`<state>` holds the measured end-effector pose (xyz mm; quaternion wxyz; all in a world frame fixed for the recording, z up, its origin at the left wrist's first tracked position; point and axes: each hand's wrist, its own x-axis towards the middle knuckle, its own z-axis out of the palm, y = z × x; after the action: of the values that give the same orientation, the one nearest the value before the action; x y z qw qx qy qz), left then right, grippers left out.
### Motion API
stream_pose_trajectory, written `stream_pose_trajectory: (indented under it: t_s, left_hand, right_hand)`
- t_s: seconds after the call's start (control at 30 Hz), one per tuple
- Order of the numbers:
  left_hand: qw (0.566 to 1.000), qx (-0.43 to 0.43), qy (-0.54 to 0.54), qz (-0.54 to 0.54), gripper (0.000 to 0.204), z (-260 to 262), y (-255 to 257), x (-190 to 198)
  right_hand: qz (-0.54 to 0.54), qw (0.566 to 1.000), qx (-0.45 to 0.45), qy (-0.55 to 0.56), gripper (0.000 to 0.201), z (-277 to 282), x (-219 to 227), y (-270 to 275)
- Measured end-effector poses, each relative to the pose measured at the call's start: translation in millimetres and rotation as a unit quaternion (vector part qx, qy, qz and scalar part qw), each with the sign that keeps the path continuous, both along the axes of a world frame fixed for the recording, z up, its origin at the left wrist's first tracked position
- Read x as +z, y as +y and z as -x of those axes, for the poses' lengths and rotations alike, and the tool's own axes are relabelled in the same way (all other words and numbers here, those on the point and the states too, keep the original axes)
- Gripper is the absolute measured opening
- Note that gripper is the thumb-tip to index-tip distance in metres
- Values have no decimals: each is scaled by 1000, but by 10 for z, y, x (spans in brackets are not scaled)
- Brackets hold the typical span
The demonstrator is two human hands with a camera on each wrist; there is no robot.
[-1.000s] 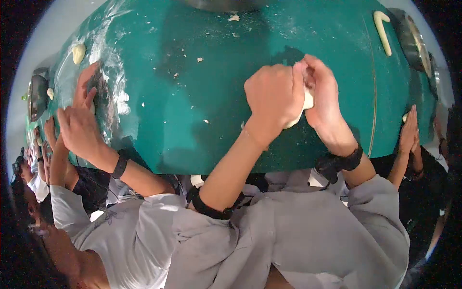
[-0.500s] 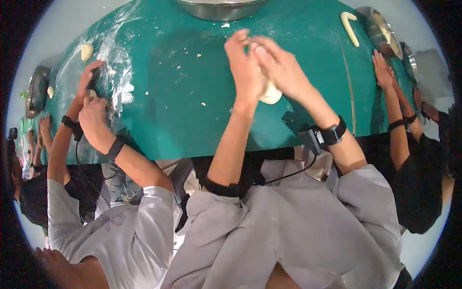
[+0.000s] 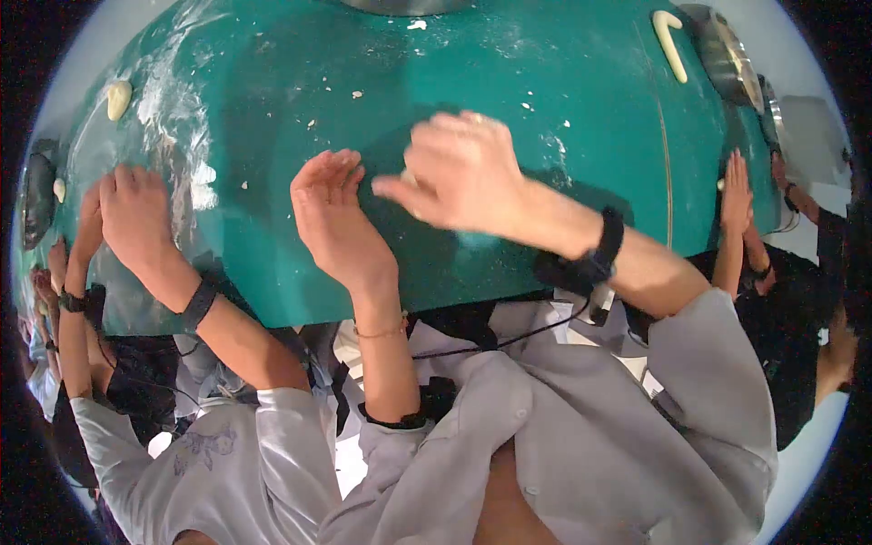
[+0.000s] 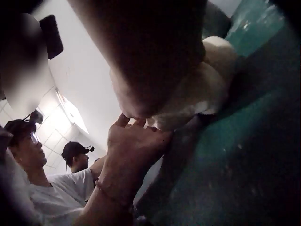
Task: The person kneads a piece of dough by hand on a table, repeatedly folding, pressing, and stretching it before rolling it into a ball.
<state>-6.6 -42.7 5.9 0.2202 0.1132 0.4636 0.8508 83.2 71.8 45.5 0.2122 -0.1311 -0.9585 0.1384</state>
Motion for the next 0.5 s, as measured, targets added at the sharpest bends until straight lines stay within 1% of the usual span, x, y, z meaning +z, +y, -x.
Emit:
stream_pose_trajectory:
  t_s: [0.07,0.13,0.17,0.2,0.23,0.27,0.33,0.37,0.4,0.43,0.47,0.5]
  left_hand:
    - [995,7,48,86,34,19,64,82]
    - [987,-12,74,142,31,-14,138,106]
    - [980,-24,98,170,31,-32,159,93]
    - [972,-34,123,198,32,-52,168,84]
    - [968,-51,141,201,37,-69,182,73]
    - [968,-55,150,193,46,-102,226,68]
    - [981,-99,73,151,55,-180,313,170]
    - [977,-102,110,151,58,-216,371,183]
    - [972,-104,145,152,61,-247,409,161]
    - [961,-99,189,178,60,-257,429,143]
    - [964,-101,188,157,59,-286,405,131]
    - [968,-105,185,134,58,-320,396,136]
  right_hand:
    - [61,997,-50,-8,45,313,-49,268]
    - [104,989,-104,6,49,488,-95,474]
    - [124,984,-130,18,51,579,-106,569]
    - [120,980,-149,51,50,660,-130,653]
    - [118,975,-171,84,49,700,-175,704]
    - [116,966,-198,115,49,690,-218,717]
    - [264,902,-262,218,41,601,-302,809]
    - [333,860,-282,264,38,567,-339,855]
    - [341,842,-261,326,36,534,-309,824]
    - [349,820,-241,383,35,478,-300,766]
    - [355,795,-224,438,35,384,-294,708]
    - [344,833,-202,383,42,178,-239,656]
